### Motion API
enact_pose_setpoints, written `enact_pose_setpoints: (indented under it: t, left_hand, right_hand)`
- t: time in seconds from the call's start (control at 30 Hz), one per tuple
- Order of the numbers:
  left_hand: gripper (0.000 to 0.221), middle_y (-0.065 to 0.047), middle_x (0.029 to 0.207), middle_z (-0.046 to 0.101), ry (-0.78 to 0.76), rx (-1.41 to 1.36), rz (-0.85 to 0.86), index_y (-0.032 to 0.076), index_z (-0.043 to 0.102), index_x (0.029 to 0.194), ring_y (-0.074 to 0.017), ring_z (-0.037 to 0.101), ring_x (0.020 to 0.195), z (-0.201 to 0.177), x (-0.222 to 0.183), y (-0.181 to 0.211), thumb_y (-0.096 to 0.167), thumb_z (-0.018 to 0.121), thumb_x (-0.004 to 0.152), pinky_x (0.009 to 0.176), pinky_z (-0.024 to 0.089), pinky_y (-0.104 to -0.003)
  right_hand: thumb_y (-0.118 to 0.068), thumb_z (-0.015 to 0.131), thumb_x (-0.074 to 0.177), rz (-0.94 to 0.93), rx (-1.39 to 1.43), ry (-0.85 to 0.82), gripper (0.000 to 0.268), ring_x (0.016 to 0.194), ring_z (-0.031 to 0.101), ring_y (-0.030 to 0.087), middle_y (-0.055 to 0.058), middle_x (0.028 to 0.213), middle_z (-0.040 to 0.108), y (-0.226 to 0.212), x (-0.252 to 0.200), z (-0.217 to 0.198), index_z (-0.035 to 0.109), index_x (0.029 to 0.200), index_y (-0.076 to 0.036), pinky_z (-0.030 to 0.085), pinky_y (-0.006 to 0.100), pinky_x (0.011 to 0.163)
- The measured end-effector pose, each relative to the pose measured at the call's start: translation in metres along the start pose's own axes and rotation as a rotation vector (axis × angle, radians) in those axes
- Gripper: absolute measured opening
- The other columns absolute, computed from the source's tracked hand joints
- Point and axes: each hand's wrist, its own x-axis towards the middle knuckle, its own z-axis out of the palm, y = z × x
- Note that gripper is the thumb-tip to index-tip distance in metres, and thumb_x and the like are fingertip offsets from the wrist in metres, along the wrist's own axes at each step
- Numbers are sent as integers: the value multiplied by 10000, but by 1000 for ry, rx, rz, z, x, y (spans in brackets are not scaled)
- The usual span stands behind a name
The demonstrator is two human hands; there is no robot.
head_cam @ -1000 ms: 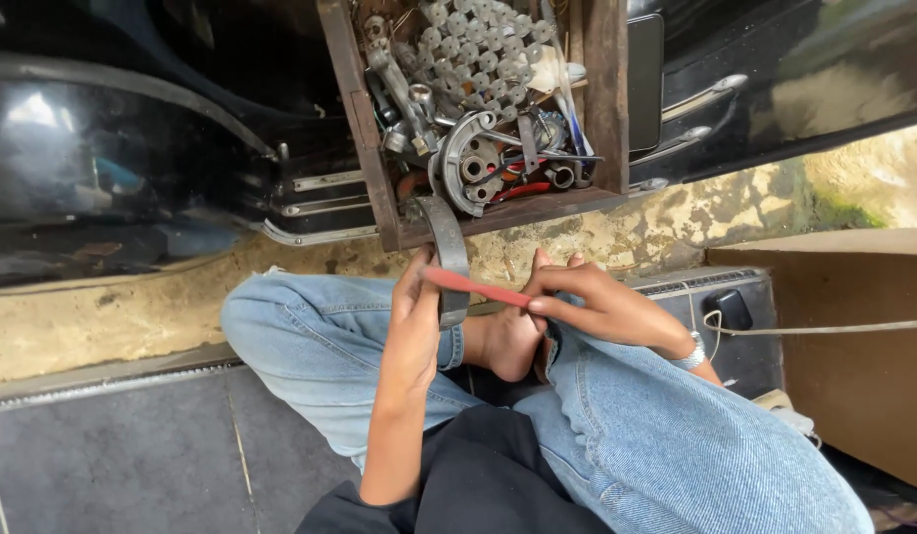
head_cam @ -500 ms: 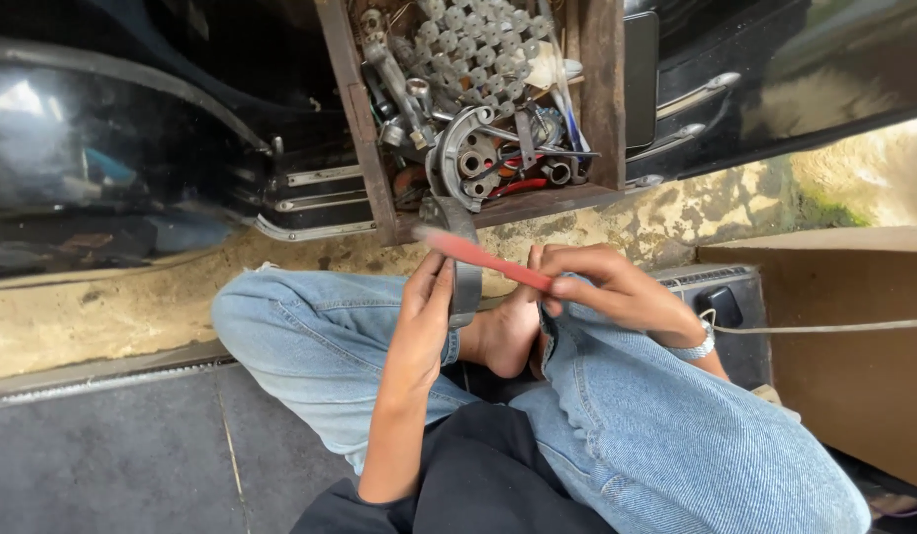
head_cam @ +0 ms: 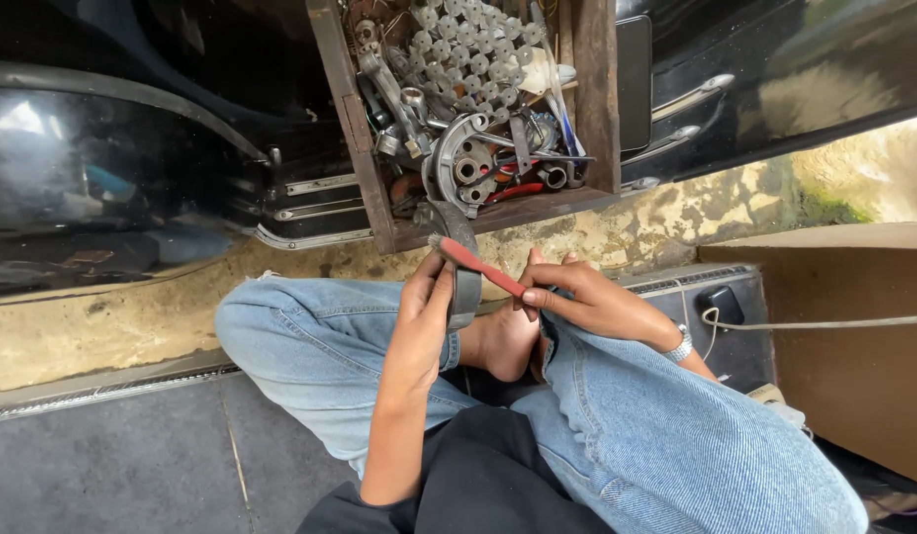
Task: Using a hand file to smooth the surface of a motorcycle brake shoe.
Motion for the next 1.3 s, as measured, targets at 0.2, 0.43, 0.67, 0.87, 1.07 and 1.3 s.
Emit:
enact_pose_setpoints:
  t: [0.2, 0.43, 0.67, 0.87, 1.07, 1.3]
  left_hand:
    - [217, 21, 806, 651, 13, -33, -39, 69, 709, 1068, -42, 546, 731, -8, -3, -18, 187, 527, 1082, 661, 528, -211]
    - [232, -10, 843, 686, -3, -70, 17, 75, 692, 1044, -61, 609, 798, -4, -4, -4, 202, 506, 1100, 742, 568, -254]
    - [250, -43, 878, 751, 20, 31, -11, 90, 685, 1191, -71, 679, 855, -15, 2, -5, 216, 493, 1091, 773, 589, -251]
    - [304, -50, 905, 745, 21, 51, -24, 51, 671, 1279, -65, 649, 862, -17, 4, -17, 201, 482, 1095, 799, 582, -271]
    - [226, 36, 876, 620, 35, 23, 5, 75, 709, 1108, -44, 544, 826, 0, -7, 8, 220, 537, 1087, 746, 562, -241]
    - [303, -29, 758, 616, 17, 31, 4, 50, 725, 987, -64, 576, 740, -12, -5, -13, 254, 525, 1087, 650, 544, -250]
  right_hand:
    - [-193, 540, 1052, 3, -24, -6, 229, 773, 618, 177, 79, 756, 721, 4, -1, 2, 686, 924, -70, 502, 401, 804]
    - [-269, 585, 1018, -316, 245, 60, 289, 740, 623, 187, 36, 741, 678, 21, -9, -1, 723, 907, -42, 516, 379, 761]
    - [-205, 512, 1055, 100, -9, -122, 268, 797, 706, 272, 142, 812, 756, 8, -4, 0, 706, 940, -60, 518, 435, 818]
    - [-213, 517, 1055, 63, 4, -82, 262, 774, 677, 231, 72, 776, 726, 9, 3, -3, 680, 903, -73, 526, 411, 822]
    - [-192, 511, 1048, -228, 177, 82, 303, 752, 573, 201, 56, 747, 652, -10, -10, -17, 719, 894, -36, 510, 359, 767]
    - [-157, 559, 1037, -66, 65, 16, 218, 852, 674, 188, 41, 805, 709, 2, -8, -1, 719, 909, -80, 533, 399, 860]
